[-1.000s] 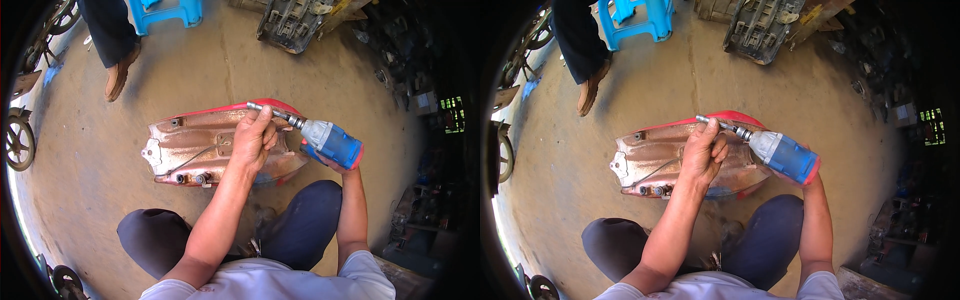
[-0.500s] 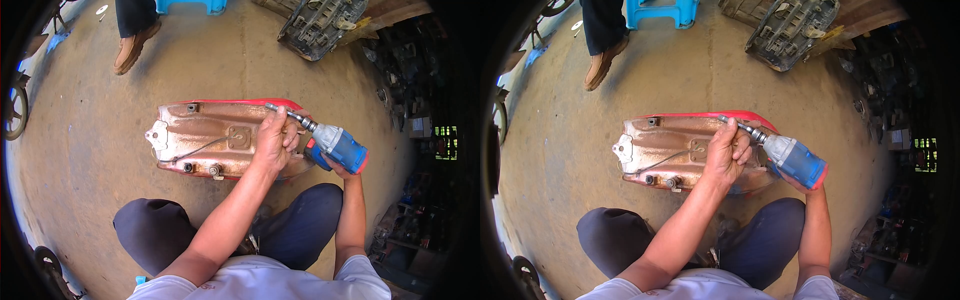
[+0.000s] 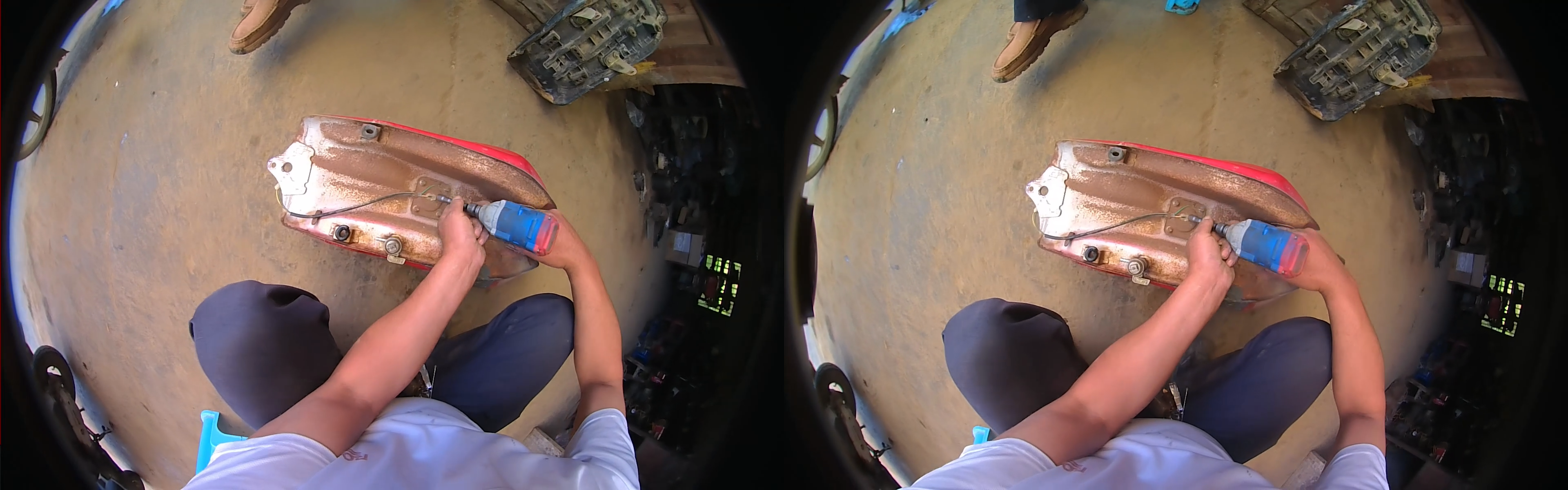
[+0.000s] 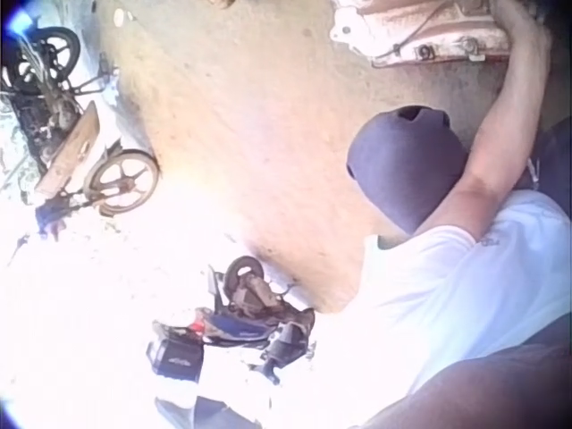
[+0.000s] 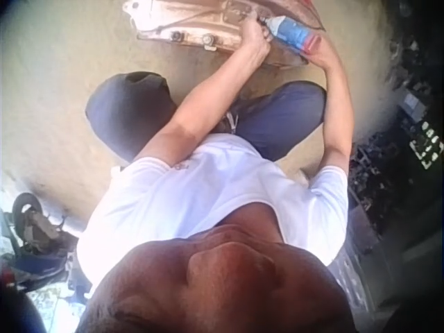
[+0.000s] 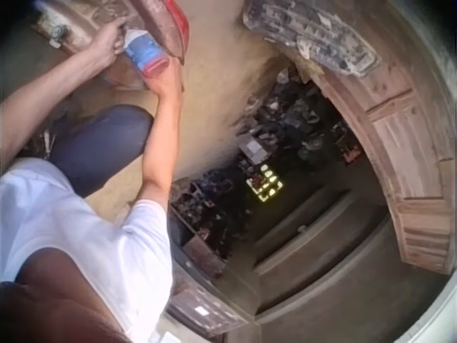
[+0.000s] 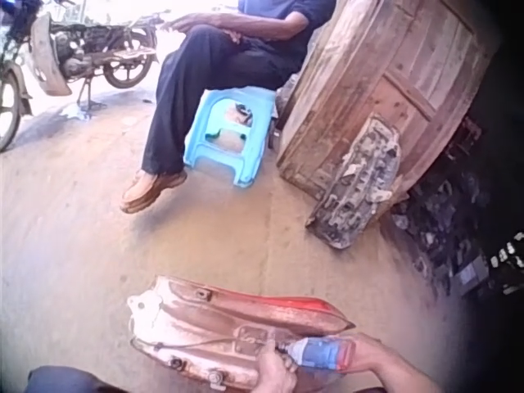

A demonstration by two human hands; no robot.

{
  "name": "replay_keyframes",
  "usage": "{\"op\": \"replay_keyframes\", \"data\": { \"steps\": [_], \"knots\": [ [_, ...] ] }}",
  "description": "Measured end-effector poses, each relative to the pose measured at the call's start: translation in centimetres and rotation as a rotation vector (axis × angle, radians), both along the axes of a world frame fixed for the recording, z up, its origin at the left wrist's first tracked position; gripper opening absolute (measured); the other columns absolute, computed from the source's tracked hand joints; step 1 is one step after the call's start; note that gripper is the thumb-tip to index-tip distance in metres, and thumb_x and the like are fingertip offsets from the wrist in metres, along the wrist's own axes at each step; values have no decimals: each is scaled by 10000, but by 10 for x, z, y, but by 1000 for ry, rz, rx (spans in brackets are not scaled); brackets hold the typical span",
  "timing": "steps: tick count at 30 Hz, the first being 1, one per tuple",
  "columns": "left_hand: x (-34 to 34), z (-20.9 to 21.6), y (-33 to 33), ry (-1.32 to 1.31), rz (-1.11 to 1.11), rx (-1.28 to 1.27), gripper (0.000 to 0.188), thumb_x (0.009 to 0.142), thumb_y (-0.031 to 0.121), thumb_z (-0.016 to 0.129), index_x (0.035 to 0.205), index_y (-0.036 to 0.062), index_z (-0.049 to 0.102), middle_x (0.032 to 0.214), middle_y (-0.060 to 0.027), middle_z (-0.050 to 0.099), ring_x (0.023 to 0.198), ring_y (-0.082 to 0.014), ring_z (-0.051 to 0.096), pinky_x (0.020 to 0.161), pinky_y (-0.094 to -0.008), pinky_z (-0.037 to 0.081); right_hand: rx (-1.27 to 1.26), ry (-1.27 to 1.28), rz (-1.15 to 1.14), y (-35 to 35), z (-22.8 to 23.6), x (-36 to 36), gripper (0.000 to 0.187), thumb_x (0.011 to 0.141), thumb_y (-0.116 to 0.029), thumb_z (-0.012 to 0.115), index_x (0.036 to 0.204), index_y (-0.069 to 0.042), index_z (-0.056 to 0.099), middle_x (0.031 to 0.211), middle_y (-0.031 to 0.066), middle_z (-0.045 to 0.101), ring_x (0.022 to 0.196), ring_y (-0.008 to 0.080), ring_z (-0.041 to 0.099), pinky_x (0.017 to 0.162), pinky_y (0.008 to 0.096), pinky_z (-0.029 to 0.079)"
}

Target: Disassembling and inspecting a motorcycle fuel tank using tools.

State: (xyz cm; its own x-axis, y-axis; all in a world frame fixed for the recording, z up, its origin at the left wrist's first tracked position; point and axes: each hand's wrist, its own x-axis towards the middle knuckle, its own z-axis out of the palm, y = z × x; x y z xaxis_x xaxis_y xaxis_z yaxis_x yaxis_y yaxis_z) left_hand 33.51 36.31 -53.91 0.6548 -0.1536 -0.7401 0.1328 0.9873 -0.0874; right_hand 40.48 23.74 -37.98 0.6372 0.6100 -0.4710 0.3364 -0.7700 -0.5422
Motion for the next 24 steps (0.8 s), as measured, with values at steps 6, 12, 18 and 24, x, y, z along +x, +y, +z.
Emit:
{"op": "replay_keyframes", "data": {
  "steps": [6, 12, 18, 24],
  "knots": [
    [25, 53, 4, 254, 41, 7, 304, 1052, 440, 481, 971, 171, 598, 830, 2, 636, 617, -139, 579, 492, -334, 369, -124, -72, 22, 10, 19, 12, 314, 716, -140, 871, 961, -14, 721, 894, 151, 751, 748, 284, 695, 769, 395, 573],
    [25, 41, 10, 35, 62, -144, 299, 1031, 415, 505, 871, 168, 559, 736, 17, 568, 572, -118, 527, 473, -310, 359, -211, -118, 30, 46, 52, 14, 297, 709, -126, 861, 941, -15, 714, 840, 145, 742, 696, 315, 672, 738, 409, 562],
    [23, 48, 22, 91, 70, -227, 339, 1009, 457, 501, 843, 167, 555, 701, 27, 513, 486, -111, 360, 441, -292, 263, -471, -121, 219, 69, 58, 29, 309, 725, -142, 829, 982, -14, 719, 864, 172, 734, 767, 363, 690, 774, 408, 570],
    [46, 46, 41, 114, 178, -252, 360, 1001, 452, 530, 806, 149, 521, 666, 33, 466, 469, -117, 367, 419, -305, 260, -201, -80, 33, 75, 35, 51, 440, 773, -154, 858, 1155, -27, 682, 1092, 161, 730, 1016, 296, 708, 931, 410, 549]
  ]
}}
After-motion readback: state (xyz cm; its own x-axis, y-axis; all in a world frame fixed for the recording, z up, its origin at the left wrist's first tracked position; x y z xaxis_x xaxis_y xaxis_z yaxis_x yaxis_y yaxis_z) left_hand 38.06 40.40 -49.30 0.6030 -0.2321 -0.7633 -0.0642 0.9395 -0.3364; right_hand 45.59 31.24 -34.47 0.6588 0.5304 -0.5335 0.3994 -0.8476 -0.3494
